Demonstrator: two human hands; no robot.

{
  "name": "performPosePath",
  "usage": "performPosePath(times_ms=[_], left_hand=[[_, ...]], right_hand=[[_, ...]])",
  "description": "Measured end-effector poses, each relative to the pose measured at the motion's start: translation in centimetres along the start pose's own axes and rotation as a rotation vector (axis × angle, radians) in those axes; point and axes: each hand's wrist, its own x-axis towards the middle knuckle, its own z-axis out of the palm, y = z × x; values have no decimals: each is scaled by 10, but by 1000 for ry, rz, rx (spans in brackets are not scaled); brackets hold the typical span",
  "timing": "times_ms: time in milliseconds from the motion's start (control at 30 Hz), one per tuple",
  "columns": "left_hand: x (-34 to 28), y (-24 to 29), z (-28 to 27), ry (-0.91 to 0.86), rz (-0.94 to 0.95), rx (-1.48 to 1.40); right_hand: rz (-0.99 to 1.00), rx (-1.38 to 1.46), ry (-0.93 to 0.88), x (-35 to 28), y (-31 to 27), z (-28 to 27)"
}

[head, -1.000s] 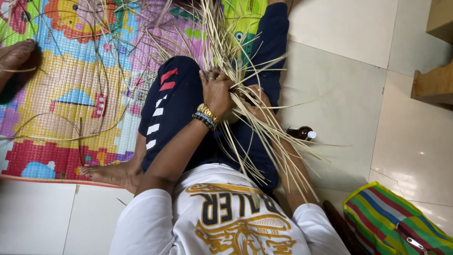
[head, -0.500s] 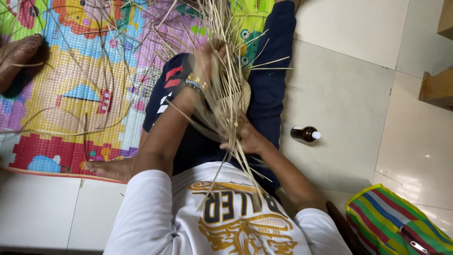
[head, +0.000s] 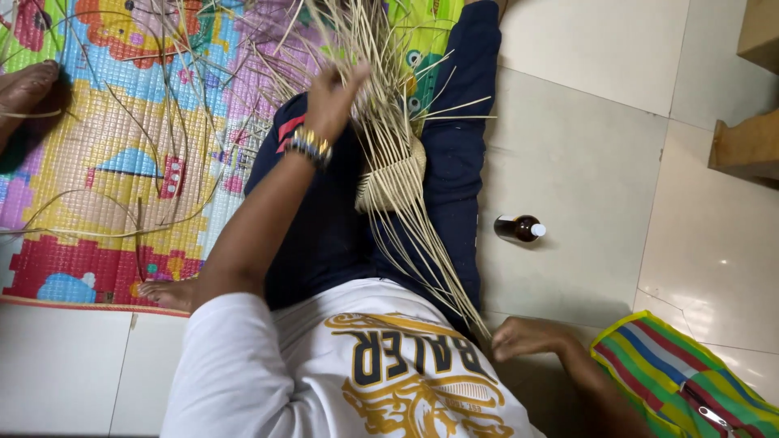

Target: Weaving dried plant fibers to create the crown of a hat while sitting on the floor.

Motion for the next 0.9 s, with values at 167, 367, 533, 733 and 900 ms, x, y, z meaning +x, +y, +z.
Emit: performPosePath(times_ms=[167, 367, 533, 733, 900], left_hand=[[-112, -27, 4, -267, 108, 207], [-104, -68, 20, -316, 256, 311], [-109, -37, 2, -336, 235, 416], [-106, 5, -16, -105, 400, 531], [-28, -48, 57, -473, 482, 777]], right_hand=[[-318, 170, 509, -1, -80, -71], [-375, 206, 959, 126, -158, -142], [-255, -13, 977, 190, -182, -181], [-166, 146, 981, 191, -199, -182], [-415, -556, 1107, 184, -249, -96]])
